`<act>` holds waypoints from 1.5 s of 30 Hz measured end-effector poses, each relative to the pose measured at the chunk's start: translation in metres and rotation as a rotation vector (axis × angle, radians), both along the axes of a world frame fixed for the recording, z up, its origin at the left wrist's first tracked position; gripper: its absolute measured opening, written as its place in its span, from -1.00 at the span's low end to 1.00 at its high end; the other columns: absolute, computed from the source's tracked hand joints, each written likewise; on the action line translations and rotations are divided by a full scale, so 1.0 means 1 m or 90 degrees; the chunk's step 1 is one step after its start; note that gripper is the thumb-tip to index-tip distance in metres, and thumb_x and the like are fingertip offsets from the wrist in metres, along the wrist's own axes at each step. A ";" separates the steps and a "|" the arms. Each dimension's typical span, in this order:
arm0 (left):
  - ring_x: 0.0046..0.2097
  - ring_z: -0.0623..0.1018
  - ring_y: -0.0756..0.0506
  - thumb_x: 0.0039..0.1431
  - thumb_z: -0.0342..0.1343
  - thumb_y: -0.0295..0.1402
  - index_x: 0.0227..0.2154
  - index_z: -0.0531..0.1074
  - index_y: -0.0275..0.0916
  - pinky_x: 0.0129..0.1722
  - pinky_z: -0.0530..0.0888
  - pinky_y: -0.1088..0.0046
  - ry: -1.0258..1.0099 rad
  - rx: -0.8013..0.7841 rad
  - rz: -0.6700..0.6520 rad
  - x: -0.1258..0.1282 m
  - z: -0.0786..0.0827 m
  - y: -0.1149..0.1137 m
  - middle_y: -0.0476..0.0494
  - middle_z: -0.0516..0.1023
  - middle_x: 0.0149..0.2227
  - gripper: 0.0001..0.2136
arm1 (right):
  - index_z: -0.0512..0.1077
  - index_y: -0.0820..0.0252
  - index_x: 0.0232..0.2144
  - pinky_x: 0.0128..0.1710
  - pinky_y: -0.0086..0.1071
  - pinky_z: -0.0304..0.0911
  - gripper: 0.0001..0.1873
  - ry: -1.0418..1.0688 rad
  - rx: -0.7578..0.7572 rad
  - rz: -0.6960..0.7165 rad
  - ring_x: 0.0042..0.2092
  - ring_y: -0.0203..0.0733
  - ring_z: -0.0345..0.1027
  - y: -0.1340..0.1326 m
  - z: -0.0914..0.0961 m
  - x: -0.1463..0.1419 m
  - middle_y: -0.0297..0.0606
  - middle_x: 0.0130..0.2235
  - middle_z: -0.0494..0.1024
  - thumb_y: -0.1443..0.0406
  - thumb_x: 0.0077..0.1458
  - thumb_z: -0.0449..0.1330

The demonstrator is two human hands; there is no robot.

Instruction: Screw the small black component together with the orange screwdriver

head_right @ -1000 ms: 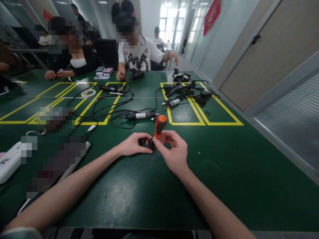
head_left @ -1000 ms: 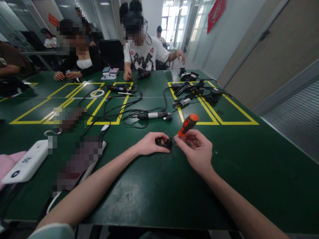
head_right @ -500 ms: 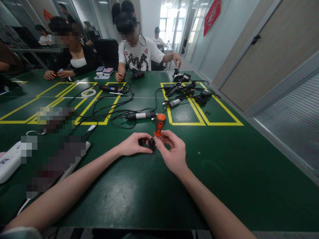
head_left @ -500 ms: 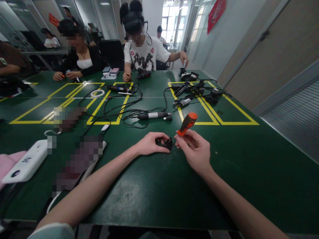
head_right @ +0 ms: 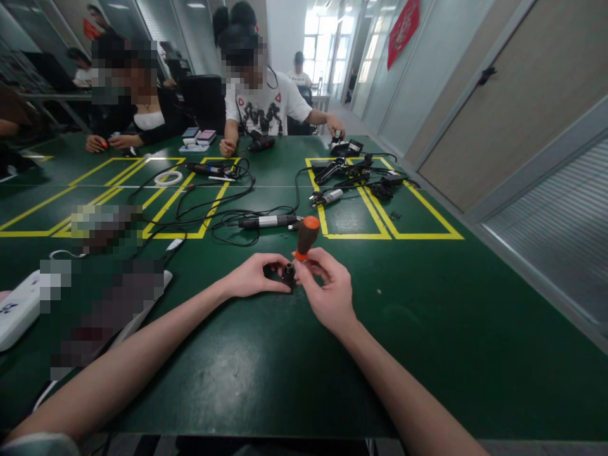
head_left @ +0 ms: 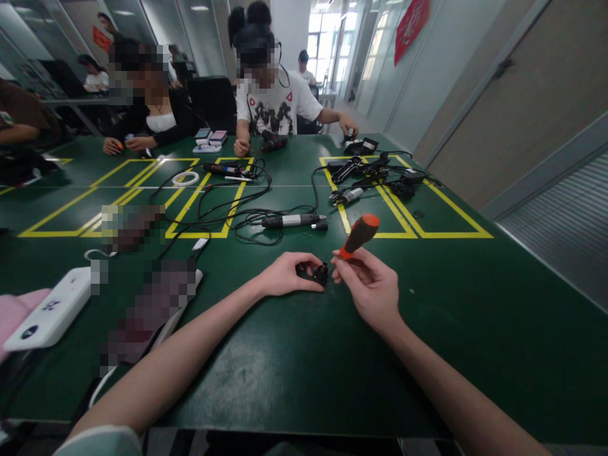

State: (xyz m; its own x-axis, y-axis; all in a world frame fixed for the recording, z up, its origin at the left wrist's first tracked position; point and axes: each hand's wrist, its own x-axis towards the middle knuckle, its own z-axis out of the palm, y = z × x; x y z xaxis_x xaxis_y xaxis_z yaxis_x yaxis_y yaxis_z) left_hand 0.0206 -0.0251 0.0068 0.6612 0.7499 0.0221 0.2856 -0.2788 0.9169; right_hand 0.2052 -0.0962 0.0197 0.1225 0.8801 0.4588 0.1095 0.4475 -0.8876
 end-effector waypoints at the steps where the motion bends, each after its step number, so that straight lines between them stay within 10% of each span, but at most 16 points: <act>1: -0.23 0.50 -0.06 -0.06 0.47 -0.24 -0.17 0.59 -0.28 -0.16 0.39 0.43 -0.002 -0.002 0.000 0.000 0.000 0.000 -0.04 0.58 -0.31 -0.61 | 0.56 0.15 -0.28 -0.43 -0.34 0.56 -0.87 0.005 -0.005 -0.010 -0.43 -0.25 0.50 0.000 -0.002 0.000 -0.30 -0.37 0.59 0.23 0.14 0.35; 45: -0.25 0.49 -0.04 -0.06 0.46 -0.24 -0.19 0.60 -0.29 -0.17 0.38 0.44 -0.004 0.000 -0.006 0.000 0.000 0.000 -0.02 0.57 -0.32 -0.63 | 0.50 0.14 -0.25 -0.44 -0.38 0.48 -0.79 0.041 -0.040 0.017 -0.44 -0.28 0.45 0.002 0.001 0.000 -0.29 -0.38 0.63 0.16 0.17 0.36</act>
State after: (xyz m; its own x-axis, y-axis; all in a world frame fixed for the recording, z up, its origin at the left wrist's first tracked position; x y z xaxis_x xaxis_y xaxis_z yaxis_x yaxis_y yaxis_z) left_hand 0.0206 -0.0249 0.0069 0.6682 0.7435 0.0269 0.2770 -0.2821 0.9185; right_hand 0.2053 -0.0943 0.0209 0.1263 0.9102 0.3945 0.0398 0.3927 -0.9188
